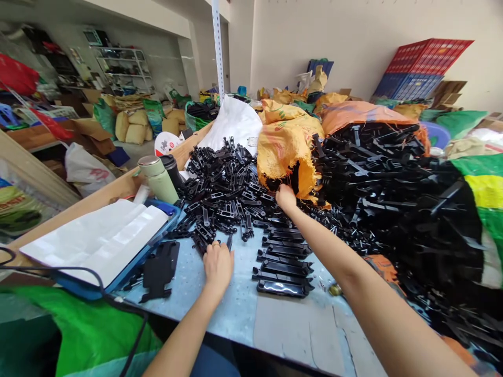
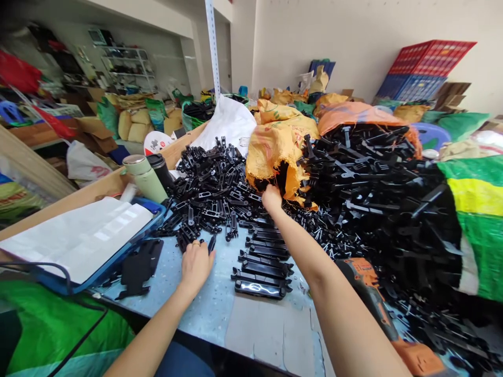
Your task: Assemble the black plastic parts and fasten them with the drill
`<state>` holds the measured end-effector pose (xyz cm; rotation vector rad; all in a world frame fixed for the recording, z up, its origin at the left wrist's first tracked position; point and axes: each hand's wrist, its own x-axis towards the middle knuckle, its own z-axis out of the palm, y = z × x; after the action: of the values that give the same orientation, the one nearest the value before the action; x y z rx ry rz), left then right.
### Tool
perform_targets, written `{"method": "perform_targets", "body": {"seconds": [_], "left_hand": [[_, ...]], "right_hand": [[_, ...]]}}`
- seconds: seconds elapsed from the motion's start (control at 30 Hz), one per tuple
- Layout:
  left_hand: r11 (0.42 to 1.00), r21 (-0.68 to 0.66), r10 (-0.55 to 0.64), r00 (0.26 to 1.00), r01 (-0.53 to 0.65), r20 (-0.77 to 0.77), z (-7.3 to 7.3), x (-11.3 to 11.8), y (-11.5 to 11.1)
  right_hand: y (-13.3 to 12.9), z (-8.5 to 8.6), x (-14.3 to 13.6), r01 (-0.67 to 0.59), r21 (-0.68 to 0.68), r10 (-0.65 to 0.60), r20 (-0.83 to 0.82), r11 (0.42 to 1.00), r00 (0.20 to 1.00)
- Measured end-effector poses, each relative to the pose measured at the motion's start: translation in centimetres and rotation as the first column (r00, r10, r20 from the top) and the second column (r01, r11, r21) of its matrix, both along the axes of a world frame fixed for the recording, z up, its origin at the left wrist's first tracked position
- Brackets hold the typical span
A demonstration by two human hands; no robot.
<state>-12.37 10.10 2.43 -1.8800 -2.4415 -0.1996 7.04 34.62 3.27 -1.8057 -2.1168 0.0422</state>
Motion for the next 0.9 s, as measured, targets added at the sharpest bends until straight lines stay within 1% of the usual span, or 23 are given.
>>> {"method": "perform_targets", "body": {"seconds": [0.07, 0.17, 0.27, 0.33, 0.37, 0.4, 0.47, 0.5, 0.57, 0.6, 0.67, 0.77, 0.87, 0.9], "left_hand": [[1.0, -0.014, -0.005, 1.0, 0.005, -0.001, -0.3, 0.2, 0.1], [1.0, 0.008, 0.01, 1.0, -0.01, 0.0, -0.7, 0.1, 0.4], [0.996, 0.092, 0.017, 0.998, -0.022, 0.052, -1.1, -0.2, 0.2], [0.978, 0.204, -0.001, 0.984, -0.036, 0.176, -1.2, -0.4, -0.5], [0.961, 0.273, -0.024, 0.962, -0.054, 0.273, -1.1, -0.4, -0.9], [0.936, 0.343, -0.056, 0.923, -0.085, 0.382, -0.9, -0.5, -1.5], [0.871, 0.456, -0.132, 0.807, -0.183, 0.576, -0.3, -0.4, -2.6], [0.838, 0.493, -0.171, 0.745, -0.235, 0.645, 0.2, -0.3, -3.3], [0.791, 0.529, -0.241, 0.637, -0.308, 0.732, 1.0, -0.1, -4.5], [0.787, 0.528, -0.271, 0.589, -0.32, 0.761, 1.4, 0.1, -5.2], [0.826, 0.48, -0.292, 0.504, -0.295, 0.813, 1.8, 0.6, -6.3], [0.914, 0.342, -0.223, 0.434, -0.219, 0.873, 1.8, 1.8, -7.8], [0.966, 0.242, -0.196, 0.357, -0.089, 0.913, 1.5, 3.8, -9.1], [0.974, 0.225, -0.202, 0.329, -0.032, 0.922, 1.4, 4.5, -9.4]], "right_hand": [[2.2, -0.2, 1.2, 0.112, -0.041, -0.113, -0.022, 0.993, 0.993], [4.2, -1.0, 1.8, 0.181, -0.095, -0.187, -0.061, 0.979, 0.98], [4.6, -1.9, 1.7, 0.213, -0.129, -0.228, -0.114, 0.968, 0.967], [4.4, -2.1, 1.6, 0.223, -0.157, -0.248, -0.16, 0.962, 0.955], [4.2, -1.9, 1.6, 0.225, -0.175, -0.256, -0.186, 0.959, 0.948], [4.0, -1.7, 1.6, 0.223, -0.194, -0.263, -0.217, 0.955, 0.94], [3.4, -0.8, 1.8, 0.213, -0.234, -0.277, -0.289, 0.949, 0.917], [3.0, -0.3, 1.9, 0.203, -0.256, -0.283, -0.331, 0.945, 0.9], [1.7, 0.7, 2.2, 0.176, -0.311, -0.302, -0.424, 0.934, 0.854], [0.9, 1.1, 2.4, 0.155, -0.344, -0.314, -0.475, 0.926, 0.822], [-1.5, 1.7, 2.9, 0.086, -0.416, -0.335, -0.576, 0.905, 0.746], [-6.4, 1.7, 3.9, -0.09, -0.49, -0.342, -0.717, 0.867, 0.607], [-12.3, 1.7, 4.9, -0.255, -0.486, -0.333, -0.818, 0.836, 0.469], [-14.2, 1.7, 5.2, -0.32, -0.466, -0.332, -0.858, 0.825, 0.393]]}}
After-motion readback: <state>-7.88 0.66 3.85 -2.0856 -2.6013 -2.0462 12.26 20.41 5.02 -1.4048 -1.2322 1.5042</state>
